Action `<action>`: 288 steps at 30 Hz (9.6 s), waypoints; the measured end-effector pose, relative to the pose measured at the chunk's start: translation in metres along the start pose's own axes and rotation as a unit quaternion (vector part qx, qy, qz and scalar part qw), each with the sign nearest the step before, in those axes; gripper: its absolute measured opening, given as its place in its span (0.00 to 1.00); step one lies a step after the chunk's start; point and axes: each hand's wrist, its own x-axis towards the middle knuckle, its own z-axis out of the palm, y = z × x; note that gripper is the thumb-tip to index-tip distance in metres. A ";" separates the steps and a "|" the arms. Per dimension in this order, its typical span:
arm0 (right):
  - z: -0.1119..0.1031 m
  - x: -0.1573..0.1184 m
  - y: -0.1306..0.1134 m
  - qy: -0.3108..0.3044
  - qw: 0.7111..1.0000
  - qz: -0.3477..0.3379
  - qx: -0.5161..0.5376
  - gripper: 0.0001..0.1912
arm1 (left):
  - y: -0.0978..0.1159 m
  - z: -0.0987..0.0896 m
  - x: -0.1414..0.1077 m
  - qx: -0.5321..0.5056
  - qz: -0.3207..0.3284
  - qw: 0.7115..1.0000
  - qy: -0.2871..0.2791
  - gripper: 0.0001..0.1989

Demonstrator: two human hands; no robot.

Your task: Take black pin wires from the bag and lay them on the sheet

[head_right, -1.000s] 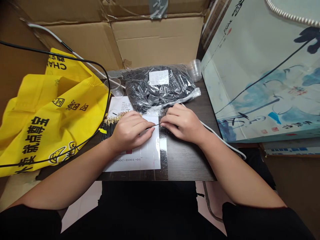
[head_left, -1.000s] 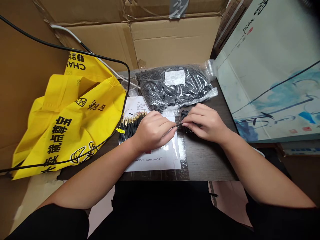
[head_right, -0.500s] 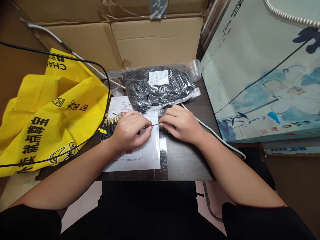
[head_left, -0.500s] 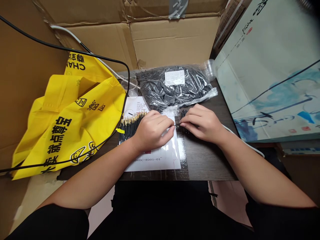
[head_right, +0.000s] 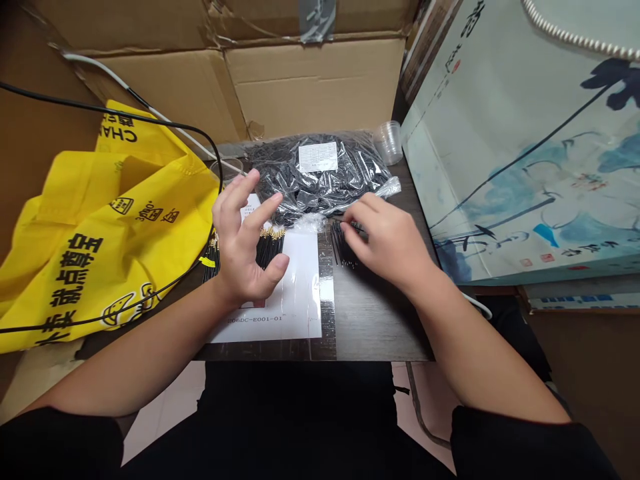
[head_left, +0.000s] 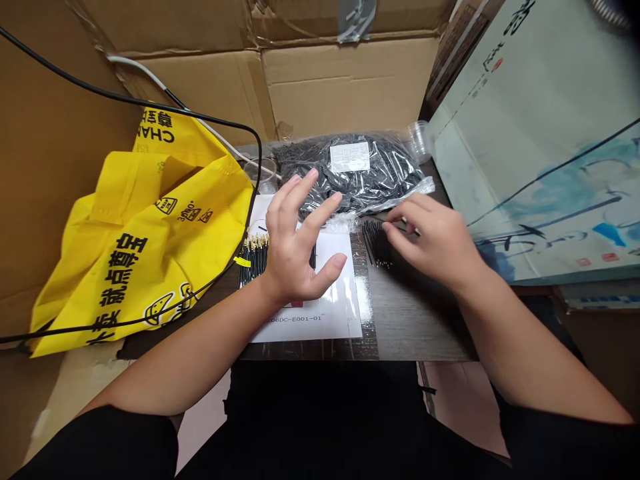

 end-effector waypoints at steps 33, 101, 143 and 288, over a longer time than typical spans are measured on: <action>-0.003 -0.039 0.017 -0.239 0.952 0.191 -0.002 0.13 | 0.037 0.010 -0.023 -0.165 0.271 0.916 -0.244 0.11; 0.019 0.077 -0.025 -0.166 0.962 -0.170 0.133 0.09 | -0.016 0.017 -0.009 0.046 -0.090 0.988 -0.113 0.13; 0.066 0.082 -0.006 -0.128 0.985 -0.058 -0.100 0.12 | -0.007 0.017 -0.010 -0.117 -0.084 0.984 -0.106 0.16; 0.050 -0.008 -0.026 0.133 0.965 -0.043 0.222 0.16 | 0.000 0.021 -0.015 -0.099 0.038 0.992 -0.074 0.07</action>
